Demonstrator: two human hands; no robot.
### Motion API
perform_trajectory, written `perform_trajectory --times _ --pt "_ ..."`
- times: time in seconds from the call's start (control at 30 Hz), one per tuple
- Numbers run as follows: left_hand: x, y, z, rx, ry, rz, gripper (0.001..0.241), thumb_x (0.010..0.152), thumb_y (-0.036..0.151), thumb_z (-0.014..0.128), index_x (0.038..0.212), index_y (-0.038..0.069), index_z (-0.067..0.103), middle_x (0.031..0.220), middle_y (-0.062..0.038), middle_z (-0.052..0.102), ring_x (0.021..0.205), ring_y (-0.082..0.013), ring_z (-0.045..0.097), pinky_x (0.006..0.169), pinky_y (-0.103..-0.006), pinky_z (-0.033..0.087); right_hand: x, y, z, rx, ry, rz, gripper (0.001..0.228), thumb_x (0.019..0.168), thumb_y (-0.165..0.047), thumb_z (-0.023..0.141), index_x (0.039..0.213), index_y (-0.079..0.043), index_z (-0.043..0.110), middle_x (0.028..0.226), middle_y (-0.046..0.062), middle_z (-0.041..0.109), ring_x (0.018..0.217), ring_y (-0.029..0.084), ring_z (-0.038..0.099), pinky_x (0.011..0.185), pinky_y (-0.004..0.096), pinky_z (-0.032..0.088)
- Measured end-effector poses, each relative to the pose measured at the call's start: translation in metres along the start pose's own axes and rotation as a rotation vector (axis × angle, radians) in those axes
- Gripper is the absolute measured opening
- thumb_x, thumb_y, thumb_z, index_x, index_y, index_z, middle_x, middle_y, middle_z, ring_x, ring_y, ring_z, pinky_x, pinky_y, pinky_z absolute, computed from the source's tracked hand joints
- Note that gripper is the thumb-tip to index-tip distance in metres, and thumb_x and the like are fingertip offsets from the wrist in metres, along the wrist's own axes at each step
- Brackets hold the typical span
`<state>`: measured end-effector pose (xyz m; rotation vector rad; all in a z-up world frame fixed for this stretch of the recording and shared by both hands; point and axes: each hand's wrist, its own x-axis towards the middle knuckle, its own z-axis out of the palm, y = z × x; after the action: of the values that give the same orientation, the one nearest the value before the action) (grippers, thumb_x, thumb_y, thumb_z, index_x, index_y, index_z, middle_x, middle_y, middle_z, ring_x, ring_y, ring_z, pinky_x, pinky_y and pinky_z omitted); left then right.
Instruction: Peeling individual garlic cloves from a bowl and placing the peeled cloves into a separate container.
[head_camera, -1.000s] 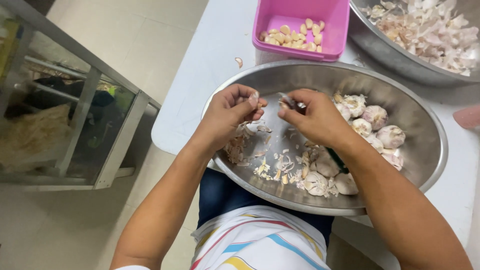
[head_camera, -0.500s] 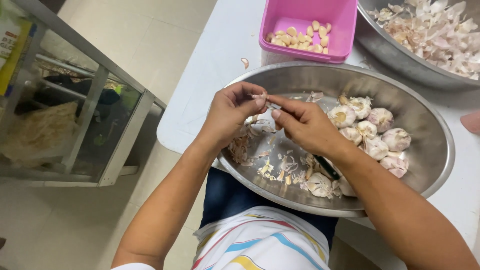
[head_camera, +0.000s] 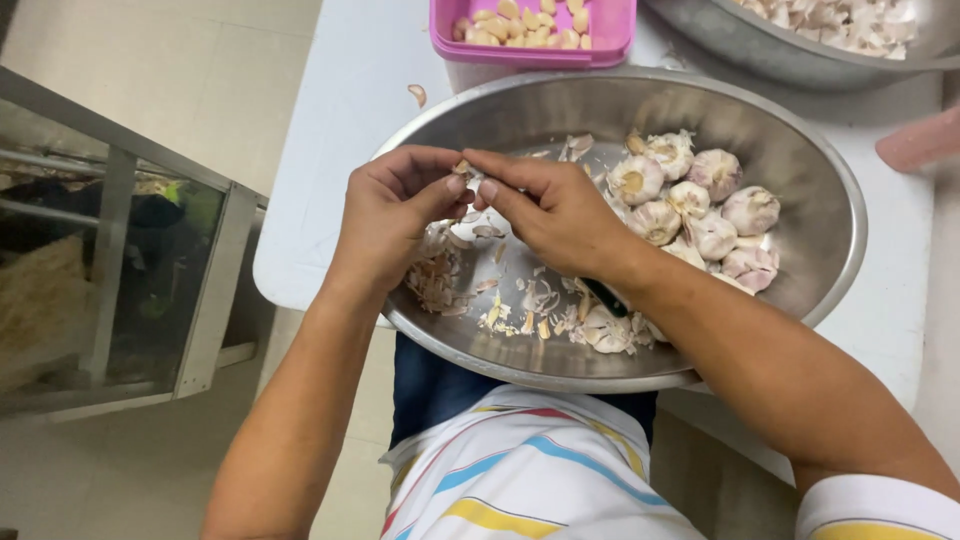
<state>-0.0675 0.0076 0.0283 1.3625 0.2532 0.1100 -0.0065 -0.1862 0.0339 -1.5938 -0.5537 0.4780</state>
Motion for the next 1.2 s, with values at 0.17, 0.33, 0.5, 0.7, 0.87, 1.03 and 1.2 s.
perform_trajectory --times 0.17,0.33,0.5,0.7,0.87,1.03,1.2 --pt "-0.001 0.0 0.0 0.093 -0.002 0.003 0.024 0.09 -0.003 0.084 0.113 -0.005 0.078 0.094 -0.02 0.081 0.082 -0.0201 0.081 0.079 -0.0331 0.073 -0.002 0.002 -0.004 0.037 -0.005 0.009 0.036 0.107 -0.007 0.064 0.143 -0.006 0.068 0.083 0.009 0.075 0.053 0.006 0.056 0.045 0.02 0.044" --pt "-0.005 0.009 0.01 0.058 0.018 0.008 0.019 0.094 -0.006 0.073 0.113 -0.008 0.077 0.093 -0.021 0.08 0.081 -0.0217 0.081 0.08 -0.0341 0.073 0.001 0.001 -0.007 0.068 -0.012 0.008 0.035 0.108 -0.007 0.063 0.142 -0.005 0.069 0.085 0.01 0.077 0.052 0.005 0.056 0.045 0.02 0.044" --pt "-0.007 0.018 0.012 -0.002 0.012 0.019 0.018 0.104 0.003 0.066 0.116 -0.009 0.074 0.095 -0.023 0.079 0.084 -0.0238 0.081 0.081 -0.0358 0.075 0.002 -0.002 -0.008 0.101 -0.019 0.002 0.033 0.109 -0.006 0.062 0.141 -0.003 0.069 0.089 0.01 0.078 0.051 0.004 0.055 0.044 0.018 0.043" --pt "-0.005 0.012 0.008 -0.042 0.004 0.019 0.031 0.108 0.023 0.067 0.101 -0.006 0.076 0.091 -0.021 0.08 0.082 -0.022 0.082 0.08 -0.0357 0.074 0.003 -0.007 -0.007 0.132 -0.037 -0.008 0.031 0.109 -0.005 0.061 0.139 -0.001 0.07 0.092 0.011 0.08 0.05 0.003 0.054 0.043 0.017 0.042" --pt "-0.006 0.013 0.008 -0.001 -0.022 0.016 0.019 0.105 0.01 0.069 0.109 -0.008 0.074 0.092 -0.02 0.078 0.082 -0.0214 0.08 0.082 -0.0347 0.074 0.006 -0.002 -0.007 0.153 -0.042 -0.003 0.03 0.109 -0.004 0.061 0.138 -0.001 0.07 0.092 0.012 0.08 0.047 0.004 0.053 0.041 0.018 0.041" --pt "-0.008 0.011 0.008 0.007 -0.06 0.046 0.023 0.096 0.001 0.079 0.116 -0.007 0.073 0.095 -0.019 0.078 0.086 -0.0217 0.079 0.084 -0.0383 0.072 0.001 -0.011 -0.008 0.185 -0.037 0.009 0.03 0.108 -0.003 0.061 0.137 0.0 0.07 0.092 0.013 0.079 0.043 0.003 0.05 0.038 0.018 0.039" --pt "-0.007 0.009 0.007 0.013 -0.049 -0.003 0.027 0.091 0.004 0.082 0.116 -0.002 0.075 0.092 -0.013 0.078 0.083 -0.0153 0.078 0.081 -0.0312 0.071 0.002 -0.009 -0.009 0.192 -0.037 0.045 0.031 0.108 0.0 0.059 0.137 -0.001 0.07 0.096 0.015 0.078 0.041 0.008 0.051 0.036 0.021 0.04"
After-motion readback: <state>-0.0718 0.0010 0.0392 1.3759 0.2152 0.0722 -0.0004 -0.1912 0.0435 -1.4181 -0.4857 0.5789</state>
